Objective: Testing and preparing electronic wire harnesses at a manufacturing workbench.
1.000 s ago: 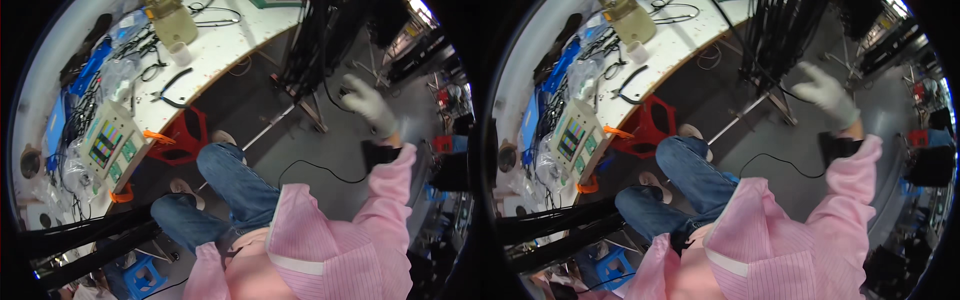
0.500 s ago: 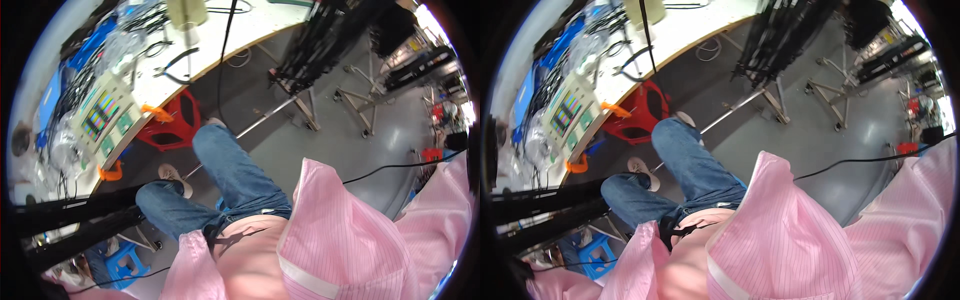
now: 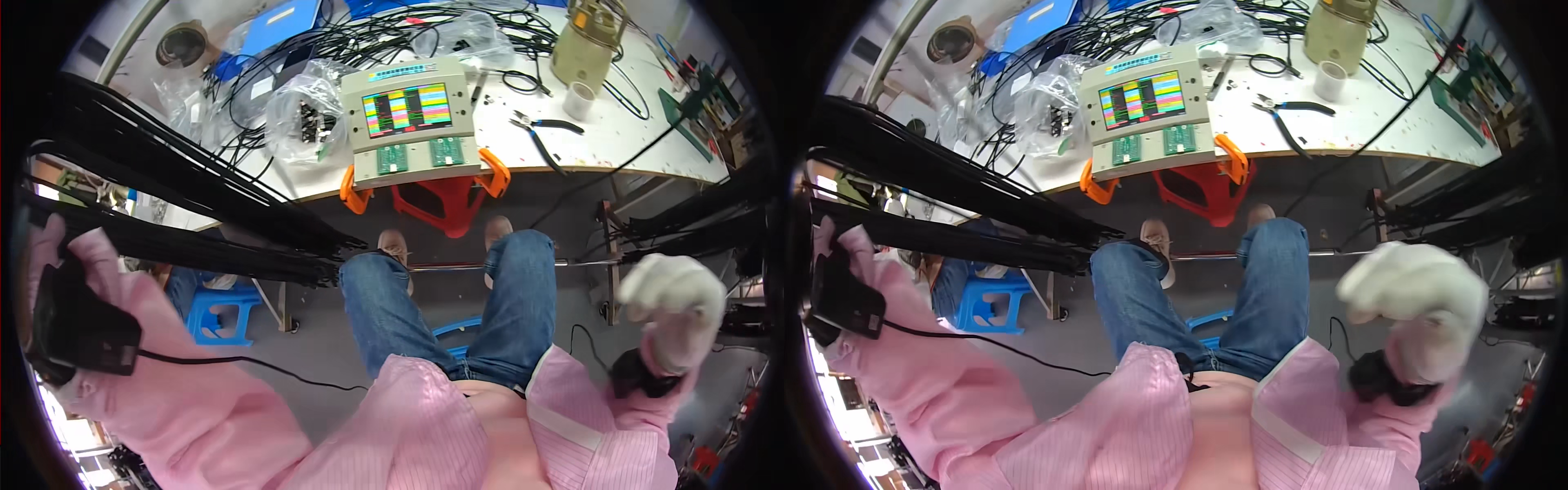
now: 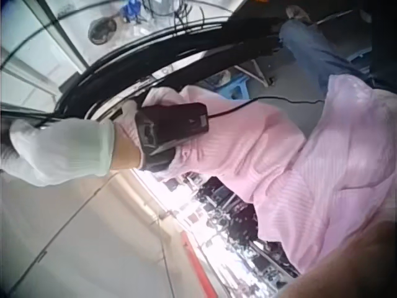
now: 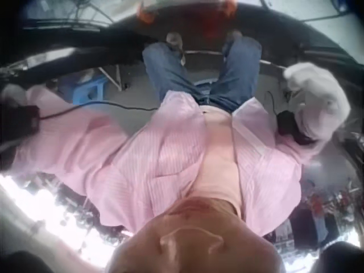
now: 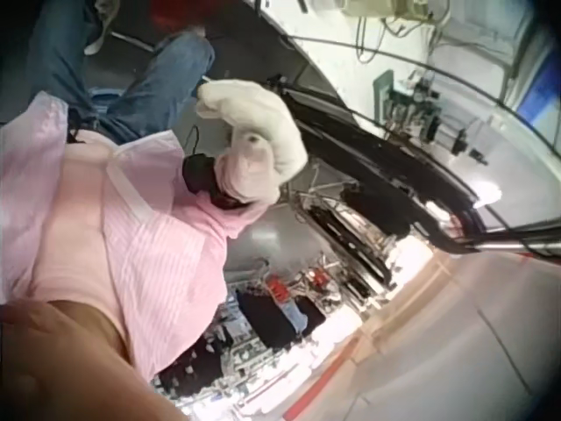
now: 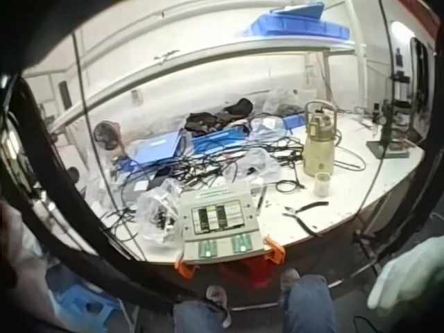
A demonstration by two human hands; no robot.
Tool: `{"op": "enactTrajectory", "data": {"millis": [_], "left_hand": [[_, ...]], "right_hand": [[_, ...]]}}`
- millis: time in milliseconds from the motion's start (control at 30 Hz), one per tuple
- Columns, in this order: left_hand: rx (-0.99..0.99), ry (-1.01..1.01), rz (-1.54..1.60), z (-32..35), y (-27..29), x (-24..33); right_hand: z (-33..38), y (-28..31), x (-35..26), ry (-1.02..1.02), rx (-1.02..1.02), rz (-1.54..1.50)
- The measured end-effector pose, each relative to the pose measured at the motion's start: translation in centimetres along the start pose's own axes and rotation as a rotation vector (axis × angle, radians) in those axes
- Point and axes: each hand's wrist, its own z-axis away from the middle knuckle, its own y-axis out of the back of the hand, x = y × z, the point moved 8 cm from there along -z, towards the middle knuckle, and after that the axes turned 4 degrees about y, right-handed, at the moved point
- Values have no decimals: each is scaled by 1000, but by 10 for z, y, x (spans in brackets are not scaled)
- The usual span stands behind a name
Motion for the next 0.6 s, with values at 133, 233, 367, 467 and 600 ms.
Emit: {"op": "enactTrajectory", "data": {"millis": [133,233,367,467,600], "left_hand": [[-352,194,344,40,-100,44],[-618,358,552,96,-182,98],[-937,274,1415,196,-246,167],[-829,98,1639,255,-233,180],[-997,-43,1710,263,-195,193]], "right_hand": [[27,-40,72,-431,-54,-182],[67,-112,154,-831,-217,-473],[128,-154,216,-1190,6,-971],[127,-186,224,-1473,406,-1546],[148,-186,265,-1543,558,-1264]]}}
